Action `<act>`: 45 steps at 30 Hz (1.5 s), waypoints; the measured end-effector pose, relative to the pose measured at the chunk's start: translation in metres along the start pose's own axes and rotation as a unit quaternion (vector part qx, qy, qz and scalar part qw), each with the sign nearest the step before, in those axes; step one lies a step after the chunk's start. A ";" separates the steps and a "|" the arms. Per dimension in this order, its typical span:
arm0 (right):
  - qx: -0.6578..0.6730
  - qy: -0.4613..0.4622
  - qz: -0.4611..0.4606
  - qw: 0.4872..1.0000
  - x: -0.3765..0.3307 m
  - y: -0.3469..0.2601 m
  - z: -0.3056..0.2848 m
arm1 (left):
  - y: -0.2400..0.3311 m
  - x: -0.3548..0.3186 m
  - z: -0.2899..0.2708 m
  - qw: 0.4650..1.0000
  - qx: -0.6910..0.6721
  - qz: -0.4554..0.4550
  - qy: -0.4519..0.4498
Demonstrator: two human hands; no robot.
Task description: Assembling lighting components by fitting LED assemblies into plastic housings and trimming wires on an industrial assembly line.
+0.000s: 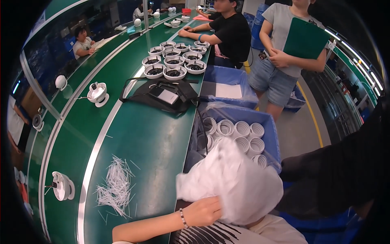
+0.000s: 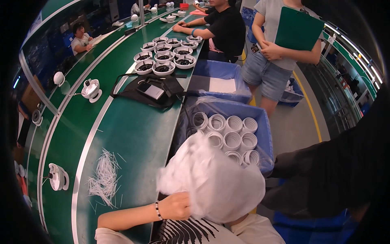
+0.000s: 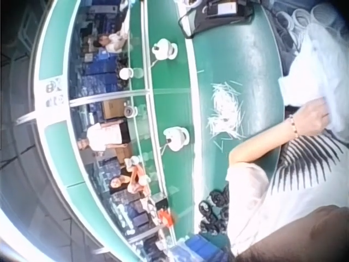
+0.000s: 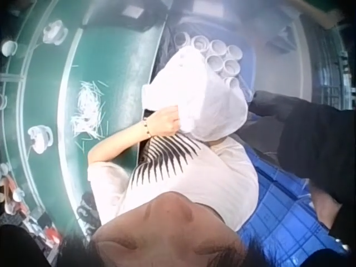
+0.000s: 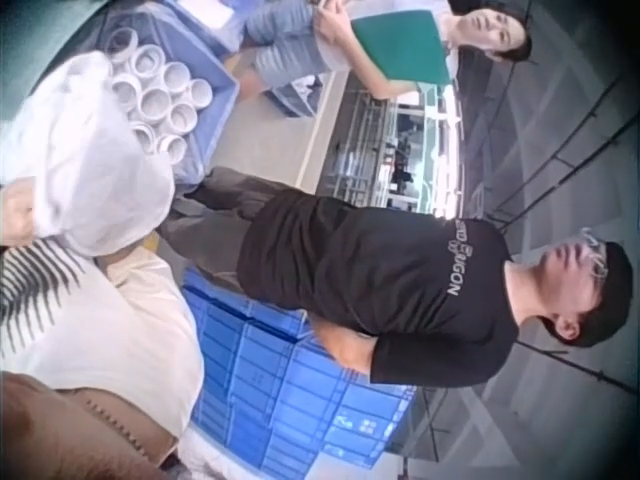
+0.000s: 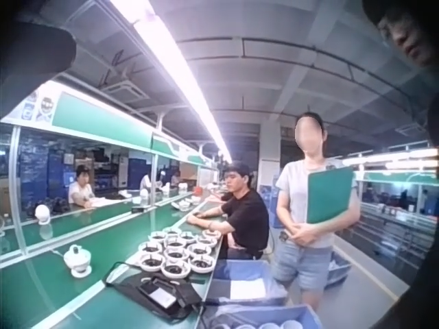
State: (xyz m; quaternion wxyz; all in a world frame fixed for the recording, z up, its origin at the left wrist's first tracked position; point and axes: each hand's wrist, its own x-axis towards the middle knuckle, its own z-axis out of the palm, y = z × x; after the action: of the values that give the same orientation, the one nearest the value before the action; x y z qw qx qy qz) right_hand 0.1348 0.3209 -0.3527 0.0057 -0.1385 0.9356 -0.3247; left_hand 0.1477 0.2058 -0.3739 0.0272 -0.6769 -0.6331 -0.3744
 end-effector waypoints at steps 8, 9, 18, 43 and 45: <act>-0.239 0.016 0.048 0.970 -0.070 -0.020 -0.036 | 0.035 0.019 -0.091 0.984 -0.172 -0.035 0.011; -0.247 0.008 0.019 0.969 -0.048 -0.023 -0.031 | 0.033 -0.014 -0.088 0.944 -0.267 -0.056 0.184; 0.150 0.340 -0.323 0.870 -0.053 -0.007 0.019 | 0.014 -0.003 -0.036 0.936 -0.290 -0.197 -0.013; 0.639 0.296 -0.311 0.639 -0.069 0.022 0.032 | 0.044 -0.003 -0.050 0.897 -0.241 -0.217 0.300; 0.526 0.300 -0.299 0.738 -0.069 -0.010 0.030 | 0.032 -0.007 -0.030 0.813 -0.463 -0.277 0.218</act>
State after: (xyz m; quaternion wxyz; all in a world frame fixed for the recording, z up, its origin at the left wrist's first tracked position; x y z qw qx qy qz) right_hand 0.2069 0.3141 -0.3757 -0.3004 -0.2815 0.4803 -0.7745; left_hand 0.1627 0.1784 -0.3423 -0.2576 -0.3057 -0.5230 -0.7528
